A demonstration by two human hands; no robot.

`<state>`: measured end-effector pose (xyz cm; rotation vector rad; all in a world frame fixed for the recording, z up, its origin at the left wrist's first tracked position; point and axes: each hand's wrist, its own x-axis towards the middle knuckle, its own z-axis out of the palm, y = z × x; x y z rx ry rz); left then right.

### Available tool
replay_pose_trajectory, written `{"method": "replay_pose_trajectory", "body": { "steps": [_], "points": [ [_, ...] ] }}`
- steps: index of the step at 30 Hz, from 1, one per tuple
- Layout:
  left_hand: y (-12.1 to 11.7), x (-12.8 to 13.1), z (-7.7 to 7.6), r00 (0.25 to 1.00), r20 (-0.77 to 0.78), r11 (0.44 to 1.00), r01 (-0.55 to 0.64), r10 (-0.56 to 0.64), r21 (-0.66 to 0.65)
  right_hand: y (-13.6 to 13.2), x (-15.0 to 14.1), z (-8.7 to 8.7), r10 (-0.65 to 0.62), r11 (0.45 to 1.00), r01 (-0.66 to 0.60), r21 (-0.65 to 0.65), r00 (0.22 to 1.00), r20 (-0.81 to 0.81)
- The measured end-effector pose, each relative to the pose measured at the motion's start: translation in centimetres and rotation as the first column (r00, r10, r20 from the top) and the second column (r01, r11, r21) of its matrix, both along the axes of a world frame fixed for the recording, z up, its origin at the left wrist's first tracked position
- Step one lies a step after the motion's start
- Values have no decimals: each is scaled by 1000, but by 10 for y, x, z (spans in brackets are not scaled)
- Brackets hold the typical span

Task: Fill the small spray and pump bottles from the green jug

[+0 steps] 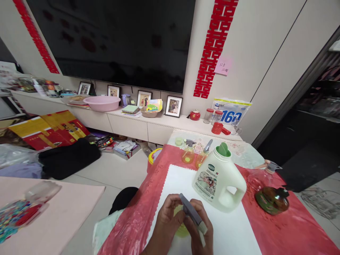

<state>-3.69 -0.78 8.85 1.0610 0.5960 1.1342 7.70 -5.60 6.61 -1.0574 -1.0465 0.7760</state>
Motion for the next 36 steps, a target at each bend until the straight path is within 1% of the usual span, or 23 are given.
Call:
{"method": "replay_pose_trajectory", "body": {
  "steps": [2, 5, 7, 9, 12, 14, 19, 22, 25, 29, 32, 36],
  "points": [
    [0, 1, 3, 1000, 7, 1000, -2, 2, -13, 0, 2, 1, 32, 999, -32, 7, 999, 23],
    [-2, 2, 4, 1000, -14, 999, -15, 16, 32, 0, 7, 2, 105, 994, -106, 22, 993, 60],
    [-3, 3, 1, 999, -36, 998, -31, 33, 56, -1, 11, 3, 149, 988, -151, 16, 985, 83],
    [-3, 4, -5, 996, -64, 996, -57, 61, 72, -2, 14, 6, 169, 986, -169, -5, 981, 92],
    [-3, 4, -12, 990, -93, 992, -102, 109, 73, -1, 15, 10, 162, 987, -160, -25, 984, 69],
    [-3, 3, -14, 989, -87, 992, -112, 116, 58, 1, 15, 10, 153, 988, -152, -17, 988, 33],
    [-2, -1, -7, 993, -89, 997, -80, 81, 20, 6, 11, 4, 112, 993, -111, 32, 992, -49],
    [0, -4, -2, 997, -69, 999, -46, 47, 14, 7, 8, 4, 101, 994, -99, 39, 993, -63],
    [0, -5, -2, 999, -45, 1000, -21, 21, -11, 4, 7, 10, 135, 991, -134, 25, 990, -48],
    [-1, -2, -6, 1000, -7, 998, 5, -6, -58, 1, 12, 14, 217, 976, -217, -3, 976, -16],
    [-4, 2, -9, 999, 31, 999, -11, 13, -54, 1, 16, 10, 220, 976, -220, -9, 975, -21],
    [-7, 2, -10, 997, 80, 1000, -8, 10, -20, 4, 15, -2, 174, 985, -175, -7, 984, -41]
  ]
}}
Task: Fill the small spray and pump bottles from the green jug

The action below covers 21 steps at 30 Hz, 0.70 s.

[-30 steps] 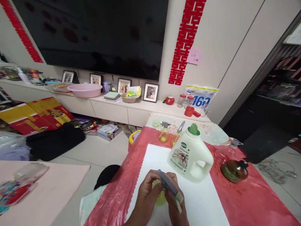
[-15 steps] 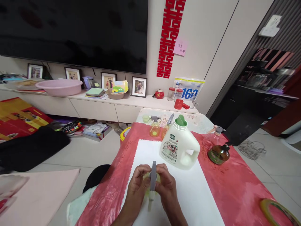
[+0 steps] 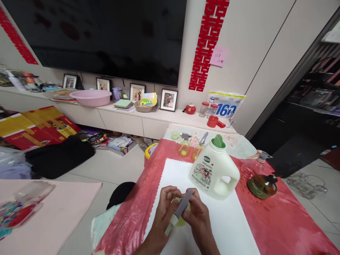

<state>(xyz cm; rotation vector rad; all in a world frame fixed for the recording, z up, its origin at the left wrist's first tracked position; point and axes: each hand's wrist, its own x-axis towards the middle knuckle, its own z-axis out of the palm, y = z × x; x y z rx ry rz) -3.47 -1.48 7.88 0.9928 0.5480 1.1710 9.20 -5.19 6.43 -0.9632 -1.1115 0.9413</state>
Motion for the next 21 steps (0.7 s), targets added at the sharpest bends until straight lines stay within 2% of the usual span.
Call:
{"method": "replay_pose_trajectory", "body": {
  "steps": [6, 11, 14, 18, 21],
  "points": [
    [5, -9, 2, 993, -95, 995, 71, -63, 76, 1, -12, -4, -53, 998, 53, 17, 999, -8],
    [5, -6, 4, 997, -67, 999, 35, -37, -28, -3, -7, 1, -7, 1000, 7, 6, 996, 92],
    [4, -4, 8, 998, -54, 997, 12, -16, -77, -4, -5, 2, -33, 999, 32, 11, 991, 133],
    [4, -5, 15, 996, -88, 995, -30, 21, -93, -5, -10, 6, -73, 997, 70, 24, 982, 176],
    [5, -8, 13, 995, -102, 996, -23, 14, -88, -6, -13, 15, -100, 995, 92, 45, 971, 216]
  ]
}}
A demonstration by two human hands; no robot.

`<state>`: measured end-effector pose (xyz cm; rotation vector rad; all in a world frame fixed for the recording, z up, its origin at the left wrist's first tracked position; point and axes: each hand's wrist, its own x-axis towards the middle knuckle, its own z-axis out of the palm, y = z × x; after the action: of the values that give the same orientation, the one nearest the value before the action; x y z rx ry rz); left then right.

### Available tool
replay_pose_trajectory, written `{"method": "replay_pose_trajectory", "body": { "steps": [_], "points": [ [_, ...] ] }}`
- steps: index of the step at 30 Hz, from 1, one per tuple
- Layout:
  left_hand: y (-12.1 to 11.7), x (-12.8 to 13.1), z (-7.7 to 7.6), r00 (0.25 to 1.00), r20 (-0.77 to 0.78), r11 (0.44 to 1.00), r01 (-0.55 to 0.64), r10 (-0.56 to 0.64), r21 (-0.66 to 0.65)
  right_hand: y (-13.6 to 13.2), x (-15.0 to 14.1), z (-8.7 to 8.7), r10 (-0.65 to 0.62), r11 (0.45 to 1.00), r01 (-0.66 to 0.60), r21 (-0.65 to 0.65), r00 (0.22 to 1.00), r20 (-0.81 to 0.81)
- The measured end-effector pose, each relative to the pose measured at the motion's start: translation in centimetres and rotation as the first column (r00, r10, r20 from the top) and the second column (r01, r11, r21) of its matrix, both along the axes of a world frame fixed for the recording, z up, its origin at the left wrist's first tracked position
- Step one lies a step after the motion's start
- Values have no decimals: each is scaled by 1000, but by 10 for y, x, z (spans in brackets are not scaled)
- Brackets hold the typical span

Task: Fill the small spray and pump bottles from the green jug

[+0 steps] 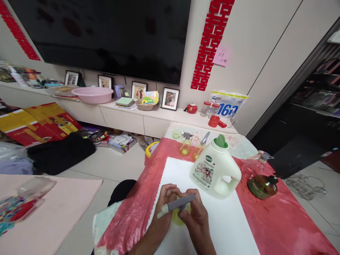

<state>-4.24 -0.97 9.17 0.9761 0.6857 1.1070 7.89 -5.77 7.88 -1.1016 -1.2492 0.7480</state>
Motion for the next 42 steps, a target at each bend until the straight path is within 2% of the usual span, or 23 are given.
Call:
{"method": "replay_pose_trajectory", "body": {
  "steps": [2, 5, 8, 11, 14, 20, 23, 26, 29, 33, 38, 42],
  "points": [
    [3, -1, -8, 1000, 2, 1000, -1, 1, -1, -3, 0, 8, -36, 999, 36, 21, 999, 30],
    [9, -4, -29, 998, -55, 998, -45, 43, -31, -12, 5, 22, -128, 991, 125, 57, 990, 55],
    [14, -8, -54, 967, -252, 999, -50, 46, -8, -27, 19, 37, -235, 970, 228, 85, 969, 75],
    [17, -10, -71, 908, -418, 996, 7, 33, 93, -48, 47, 47, -375, 925, 363, 114, 922, 98],
    [17, -12, -78, 866, -499, 977, 73, 39, 202, -72, 89, 52, -530, 847, 516, 129, 841, 113],
    [12, -11, -74, 801, -594, 944, 133, 78, 303, -101, 185, 49, -788, 615, 775, 146, 598, 146],
    [11, -11, -74, 780, -619, 926, 158, 95, 342, -106, 229, 41, -859, 500, 850, 165, 464, 215],
    [11, -11, -76, 766, -634, 908, 183, 109, 376, -109, 267, 29, -880, 439, 880, 179, 382, 281],
    [12, -11, -77, 752, -646, 899, 188, 127, 396, -110, 294, 16, -876, 414, 894, 171, 341, 340],
    [12, -10, -76, 747, -651, 889, 197, 137, 413, -109, 311, 5, -858, 416, 897, 148, 333, 392],
    [11, -11, -71, 746, -655, 896, 201, 122, 395, -107, 316, 1, -842, 428, 896, 117, 348, 412],
    [10, -9, -67, 756, -645, 917, 176, 108, 359, -107, 308, 7, -831, 425, 903, 69, 358, 425]
  ]
}}
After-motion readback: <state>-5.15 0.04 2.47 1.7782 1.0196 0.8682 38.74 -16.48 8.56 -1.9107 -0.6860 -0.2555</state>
